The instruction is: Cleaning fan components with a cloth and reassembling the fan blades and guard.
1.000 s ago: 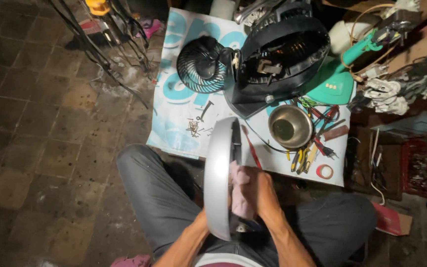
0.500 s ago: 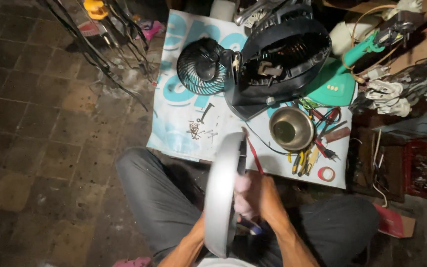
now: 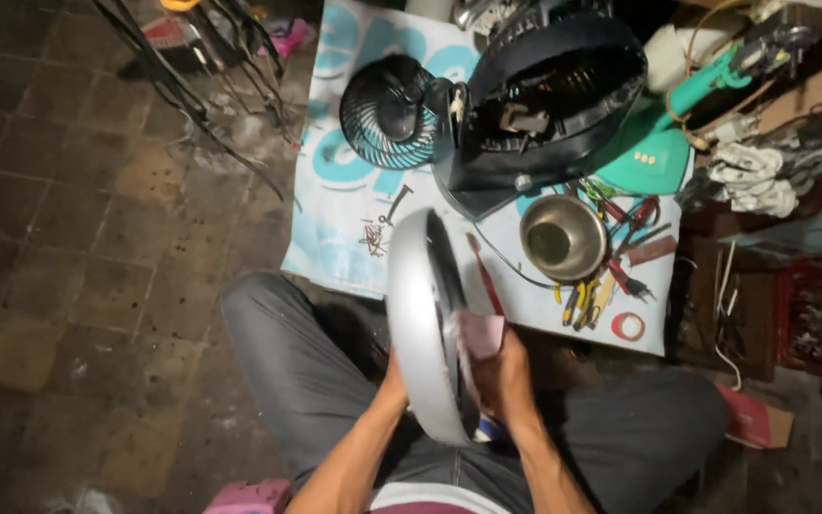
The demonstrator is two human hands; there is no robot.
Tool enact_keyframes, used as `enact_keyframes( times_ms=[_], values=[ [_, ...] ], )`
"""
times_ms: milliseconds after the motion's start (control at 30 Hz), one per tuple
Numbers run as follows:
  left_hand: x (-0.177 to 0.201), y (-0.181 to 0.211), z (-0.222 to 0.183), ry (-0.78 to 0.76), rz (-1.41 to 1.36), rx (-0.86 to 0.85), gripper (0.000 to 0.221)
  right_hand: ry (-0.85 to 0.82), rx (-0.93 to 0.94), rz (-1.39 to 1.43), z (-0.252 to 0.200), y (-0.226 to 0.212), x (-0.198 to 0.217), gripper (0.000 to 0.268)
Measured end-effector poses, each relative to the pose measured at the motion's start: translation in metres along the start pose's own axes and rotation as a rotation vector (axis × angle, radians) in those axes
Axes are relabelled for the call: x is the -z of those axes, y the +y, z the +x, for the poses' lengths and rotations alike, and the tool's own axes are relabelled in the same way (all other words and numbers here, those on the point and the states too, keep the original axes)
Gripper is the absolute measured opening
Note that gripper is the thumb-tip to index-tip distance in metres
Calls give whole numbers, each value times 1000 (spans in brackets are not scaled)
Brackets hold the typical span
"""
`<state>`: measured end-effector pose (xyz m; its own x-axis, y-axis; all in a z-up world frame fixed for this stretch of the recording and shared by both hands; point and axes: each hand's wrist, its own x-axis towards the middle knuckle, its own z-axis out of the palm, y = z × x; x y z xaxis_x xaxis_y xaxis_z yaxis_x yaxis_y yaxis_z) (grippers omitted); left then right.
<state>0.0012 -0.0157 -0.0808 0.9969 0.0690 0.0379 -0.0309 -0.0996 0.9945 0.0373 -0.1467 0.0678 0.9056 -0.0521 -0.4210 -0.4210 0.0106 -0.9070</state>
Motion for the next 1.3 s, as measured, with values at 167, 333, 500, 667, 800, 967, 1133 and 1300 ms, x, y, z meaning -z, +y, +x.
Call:
enact_keyframes(
  times_ms=[167, 333, 500, 667, 800, 967, 1133, 1300],
  values=[
    [22, 99, 50, 64, -230, 233, 32, -45, 61, -323, -25, 16, 3, 32],
    [32, 138, 61, 95, -411, 443, 48, 171, 68, -212, -18, -30, 14, 19],
    [18, 108, 56, 12, -35, 112, 48, 68, 180, -583, 3, -28, 5, 23],
    [7, -86, -14, -36, -241, 121, 12, -392, 362, -820, 18, -17, 21, 16],
    [31, 187, 55, 152, 112, 262, 30, -285, 227, -897, 2, -45, 9, 29],
    [-2, 38, 26, -133, -7, 344, 28, -17, 722, -840, 16, -28, 3, 12],
    [12, 150, 36, -238, -475, 663, 46, 279, 986, -912, 27, -42, -9, 22],
    [24, 136, 42, -120, -98, 615, 44, -144, 98, -693, -6, -49, 0, 18]
  ],
)
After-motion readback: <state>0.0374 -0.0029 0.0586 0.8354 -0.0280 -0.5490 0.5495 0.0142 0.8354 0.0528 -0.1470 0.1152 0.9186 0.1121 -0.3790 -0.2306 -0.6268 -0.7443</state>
